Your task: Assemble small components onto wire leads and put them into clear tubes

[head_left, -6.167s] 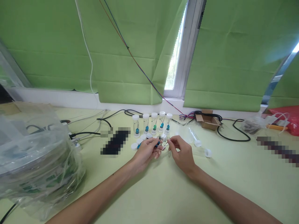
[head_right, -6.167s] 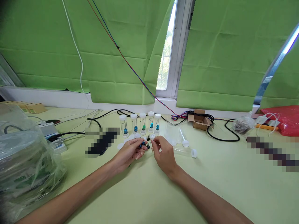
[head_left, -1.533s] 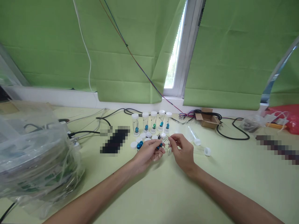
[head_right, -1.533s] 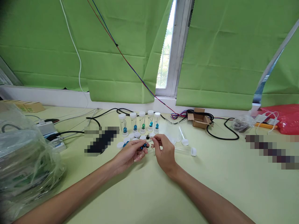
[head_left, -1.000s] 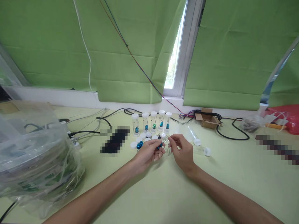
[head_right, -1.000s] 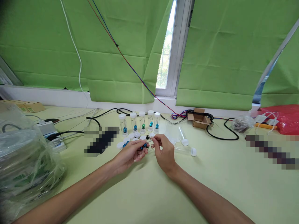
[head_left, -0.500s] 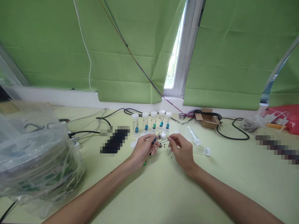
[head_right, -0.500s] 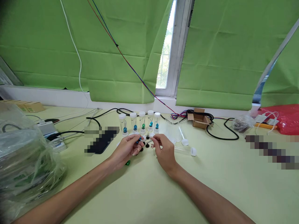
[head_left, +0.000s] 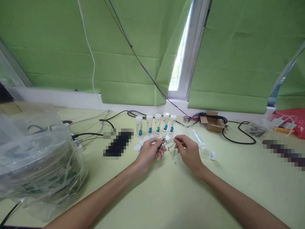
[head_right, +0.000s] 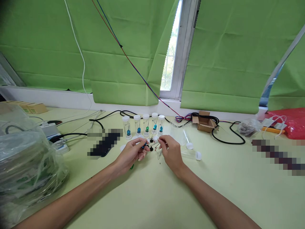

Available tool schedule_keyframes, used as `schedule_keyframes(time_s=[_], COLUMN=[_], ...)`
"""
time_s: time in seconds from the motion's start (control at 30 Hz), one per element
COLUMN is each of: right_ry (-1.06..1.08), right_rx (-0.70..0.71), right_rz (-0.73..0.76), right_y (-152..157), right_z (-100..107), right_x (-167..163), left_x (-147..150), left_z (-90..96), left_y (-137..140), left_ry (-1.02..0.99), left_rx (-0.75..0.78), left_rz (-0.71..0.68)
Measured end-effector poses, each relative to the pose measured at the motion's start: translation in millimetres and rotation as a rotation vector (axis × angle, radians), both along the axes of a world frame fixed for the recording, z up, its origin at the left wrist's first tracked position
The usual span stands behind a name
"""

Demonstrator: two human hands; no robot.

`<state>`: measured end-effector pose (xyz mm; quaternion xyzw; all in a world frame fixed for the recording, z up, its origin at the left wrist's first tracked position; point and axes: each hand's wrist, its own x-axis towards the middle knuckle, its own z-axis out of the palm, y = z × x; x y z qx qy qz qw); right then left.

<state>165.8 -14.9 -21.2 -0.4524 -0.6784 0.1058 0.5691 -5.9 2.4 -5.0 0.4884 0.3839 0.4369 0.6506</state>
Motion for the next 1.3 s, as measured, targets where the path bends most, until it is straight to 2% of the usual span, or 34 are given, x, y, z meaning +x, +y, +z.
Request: schedule_keyframes(time_s=[0.1, 0.27, 0.47, 0.63, 0.8, 0.93, 1.1, 1.3], right_ry=[0.017, 0.090, 0.263, 0.346, 0.302, 0.025, -0.352, -0.561], right_rx=[-0.075, -0.336, -0.698, -0.846, -0.863, -0.812, -0.728, -0.712], right_rz=[0.050, 0.162, 0.410, 0.581, 0.624, 0.519, 0.361, 0.319], right_y=[0.5, 4.9, 5.4, 5.8, 9.1, 7.7, 5.9, 6.0], right_z=[3.1, 5.2, 12.4, 17.4, 14.5, 15.5, 17.4, 12.8], right_x=[2.6, 7.0, 12.6, 18.2, 22.2, 25.1, 25.3, 24.2], left_x=[-0.3, -1.4, -1.0, 0.3, 0.4, 0.5, 1.0, 1.3], left_z=[-1.2, -1.5, 2.1, 4.0, 1.3, 0.5, 0.9, -0.4], left_y=[0.3, -0.6, -4.5, -6.8, -7.6, -8.7, -7.7, -6.2], left_ry=[0.010, 0.049, 0.118, 0.132, 0.117, 0.137, 0.106, 0.101], left_rx=[0.010, 0.047, 0.171, 0.281, 0.392, 0.440, 0.427, 0.387], left_rz=[0.000, 0.006, 0.012, -0.006, -0.002, 0.009, 0.000, -0.024])
